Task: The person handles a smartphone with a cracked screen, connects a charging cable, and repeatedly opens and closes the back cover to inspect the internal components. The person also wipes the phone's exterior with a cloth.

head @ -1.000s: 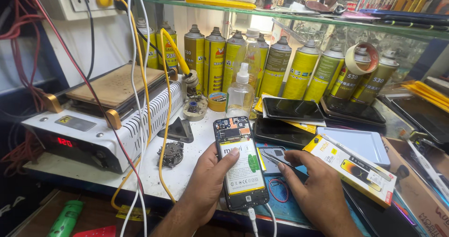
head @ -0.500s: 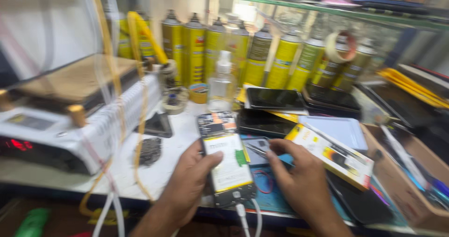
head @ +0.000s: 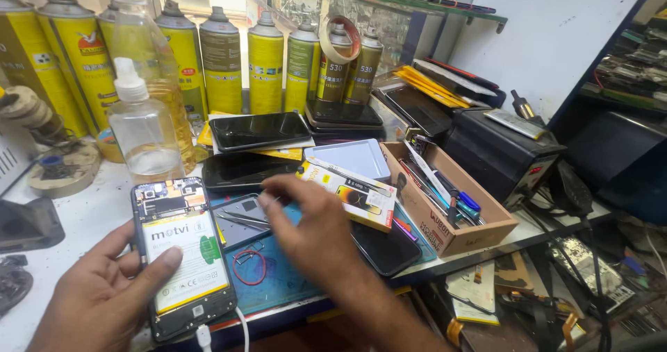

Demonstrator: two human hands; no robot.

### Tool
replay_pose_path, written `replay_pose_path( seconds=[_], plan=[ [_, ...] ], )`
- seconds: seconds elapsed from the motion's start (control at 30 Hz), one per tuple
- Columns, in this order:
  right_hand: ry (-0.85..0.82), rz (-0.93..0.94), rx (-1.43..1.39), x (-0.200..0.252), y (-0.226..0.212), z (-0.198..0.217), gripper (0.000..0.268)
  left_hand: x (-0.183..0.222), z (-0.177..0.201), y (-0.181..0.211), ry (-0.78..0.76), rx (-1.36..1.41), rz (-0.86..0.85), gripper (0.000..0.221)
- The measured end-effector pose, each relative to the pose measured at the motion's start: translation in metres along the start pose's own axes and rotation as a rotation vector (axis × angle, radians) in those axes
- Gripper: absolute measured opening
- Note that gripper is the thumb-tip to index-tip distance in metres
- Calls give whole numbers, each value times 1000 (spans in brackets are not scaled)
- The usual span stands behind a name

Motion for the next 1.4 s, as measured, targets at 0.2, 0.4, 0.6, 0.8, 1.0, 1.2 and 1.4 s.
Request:
replay_pose_path(
  seconds=[0.2, 0.4, 0.6, 0.8, 1.0, 1.2, 1.4],
  plan=[
    [177, 90, 387, -50, 83, 80, 18, 2, -14, 10, -13, -39, -181, 74],
    [-109, -362, 888, -61, 154, 143, 41, 22, -41, 45, 148, -92, -8, 91],
    [-192, -472, 1083, -59, 206, 156, 50, 29, -51, 67, 79, 32, 44, 86],
    [-211, -578, 1131, -60, 188, 155, 45, 36, -53, 72, 170, 288, 178, 62],
    [194, 61, 792, -48, 86, 138, 26, 47, -73, 77, 184, 398, 124, 54],
    [-69, 75, 283, -11, -6, 69, 23, 49, -97, 72, 147, 555, 91, 50],
    [-576, -31, 257, 22, -35, 9, 84, 53, -113, 65, 45, 740, -25, 49]
  ],
)
Point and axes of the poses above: each hand's wrist, its own x-axis away from the middle knuckle, its own z-axis out of the back of the hand, y = z × x, the point moved 3 cm from there along -x, towards the middle knuckle, and after that the axes turned 4 degrees about -y, right-handed, at the moved point
